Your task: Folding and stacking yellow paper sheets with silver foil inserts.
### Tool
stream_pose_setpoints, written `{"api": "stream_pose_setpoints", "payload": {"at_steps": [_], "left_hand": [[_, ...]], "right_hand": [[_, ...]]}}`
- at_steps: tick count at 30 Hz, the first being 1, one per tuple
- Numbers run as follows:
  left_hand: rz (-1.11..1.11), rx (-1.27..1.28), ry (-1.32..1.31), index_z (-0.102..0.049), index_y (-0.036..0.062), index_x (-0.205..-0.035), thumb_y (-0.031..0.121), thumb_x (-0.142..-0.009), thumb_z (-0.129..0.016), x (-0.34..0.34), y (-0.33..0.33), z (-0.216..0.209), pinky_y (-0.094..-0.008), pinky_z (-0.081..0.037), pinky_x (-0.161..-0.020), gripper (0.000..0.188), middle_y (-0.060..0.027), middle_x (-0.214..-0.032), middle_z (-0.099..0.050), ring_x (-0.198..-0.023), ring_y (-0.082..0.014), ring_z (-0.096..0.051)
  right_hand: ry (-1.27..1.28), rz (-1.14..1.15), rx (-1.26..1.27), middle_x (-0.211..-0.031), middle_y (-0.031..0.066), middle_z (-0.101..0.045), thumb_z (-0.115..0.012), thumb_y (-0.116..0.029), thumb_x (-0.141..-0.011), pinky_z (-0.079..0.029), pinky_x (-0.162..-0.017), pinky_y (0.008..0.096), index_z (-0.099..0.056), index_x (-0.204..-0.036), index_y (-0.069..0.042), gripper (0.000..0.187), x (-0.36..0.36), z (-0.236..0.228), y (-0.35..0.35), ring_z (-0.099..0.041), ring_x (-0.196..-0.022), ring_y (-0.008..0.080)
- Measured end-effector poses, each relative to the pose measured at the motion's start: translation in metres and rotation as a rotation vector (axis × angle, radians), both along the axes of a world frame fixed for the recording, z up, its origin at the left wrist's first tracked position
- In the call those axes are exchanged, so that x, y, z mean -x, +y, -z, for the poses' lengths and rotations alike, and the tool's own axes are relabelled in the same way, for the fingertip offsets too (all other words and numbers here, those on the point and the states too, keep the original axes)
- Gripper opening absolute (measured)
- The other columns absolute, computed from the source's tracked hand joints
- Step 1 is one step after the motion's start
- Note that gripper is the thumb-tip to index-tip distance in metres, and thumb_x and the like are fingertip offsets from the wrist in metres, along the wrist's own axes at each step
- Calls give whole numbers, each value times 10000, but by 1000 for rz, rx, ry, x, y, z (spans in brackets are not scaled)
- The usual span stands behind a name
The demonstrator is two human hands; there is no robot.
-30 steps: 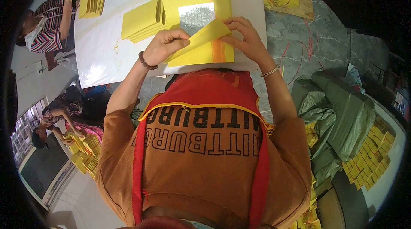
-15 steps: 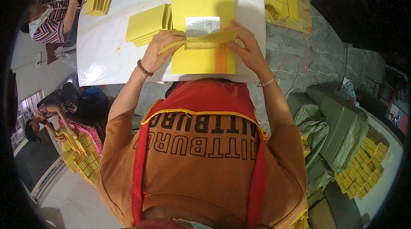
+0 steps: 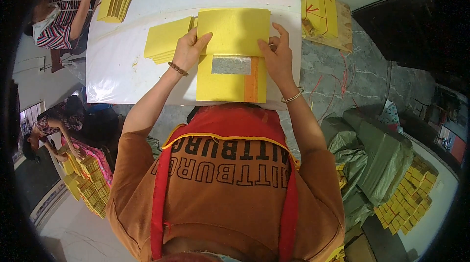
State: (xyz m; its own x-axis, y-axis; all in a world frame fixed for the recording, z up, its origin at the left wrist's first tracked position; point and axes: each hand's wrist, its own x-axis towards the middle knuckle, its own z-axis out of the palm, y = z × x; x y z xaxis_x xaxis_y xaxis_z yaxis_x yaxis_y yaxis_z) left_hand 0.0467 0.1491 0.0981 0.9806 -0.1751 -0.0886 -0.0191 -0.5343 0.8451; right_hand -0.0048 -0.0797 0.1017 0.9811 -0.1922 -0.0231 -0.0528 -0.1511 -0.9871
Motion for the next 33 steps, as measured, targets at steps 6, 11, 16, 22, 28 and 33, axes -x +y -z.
{"api": "stream_pose_setpoints", "payload": {"at_steps": [6, 11, 16, 22, 28, 33], "left_hand": [[-47, 99, 46, -562, -18, -830, 280, -843, -580, -1, -6, -5, -330, -404, -497, 299, -109, -573, -555, -506, -198, -525], [-80, 151, 78, -540, -14, -979, 257, -829, -604, -3, -2, -6, -311, -422, -499, 316, -111, -634, -575, -519, -206, -543], [-88, -16, -152, -533, 9, -1065, 238, -811, -624, 9, -5, -48, -333, -459, -619, 355, -155, -890, -597, -726, -224, -588], [492, -475, -686, -490, 147, -1240, 345, -818, -580, -3, -33, -48, -441, -306, -966, 475, -127, -1284, -441, -1168, -317, -404], [551, -623, -655, -392, 238, -1331, 587, -777, -505, -11, -40, -6, -510, -187, -1033, 665, -116, -1414, -280, -1289, -331, -247], [565, -670, -576, -350, 243, -1358, 592, -805, -459, -10, -40, -3, -506, -123, -1064, 664, -119, -1439, -244, -1331, -331, -170]], "right_hand": [[29, -20, 82, -695, -2, -524, -598, -100, -834, -402, -542, 208, -539, -1148, -52, 323, -6, 7, -4, -467, -596, 52], [37, 3, 99, -671, -15, -503, -599, -85, -826, -397, -536, 205, -565, -1126, -49, 304, -7, 3, 2, -452, -574, 49], [29, 31, 81, -666, -13, -505, -605, -82, -818, -394, -525, 206, -570, -1111, -35, 299, -9, 9, 0, -453, -562, 48], [33, 30, 89, -662, -6, -512, -608, -76, -811, -401, -524, 208, -573, -1098, -29, 293, -10, 11, 0, -457, -566, 45], [86, 26, 6, -769, 39, -568, -614, -63, -793, -430, -547, 221, -567, -1104, -37, 315, -9, 8, 1, -518, -628, 77], [-202, -186, 742, -1142, 78, -525, -612, -216, -804, -376, -850, 435, -524, -1184, -93, 409, 17, -25, 3, -503, -1028, 218]]}}
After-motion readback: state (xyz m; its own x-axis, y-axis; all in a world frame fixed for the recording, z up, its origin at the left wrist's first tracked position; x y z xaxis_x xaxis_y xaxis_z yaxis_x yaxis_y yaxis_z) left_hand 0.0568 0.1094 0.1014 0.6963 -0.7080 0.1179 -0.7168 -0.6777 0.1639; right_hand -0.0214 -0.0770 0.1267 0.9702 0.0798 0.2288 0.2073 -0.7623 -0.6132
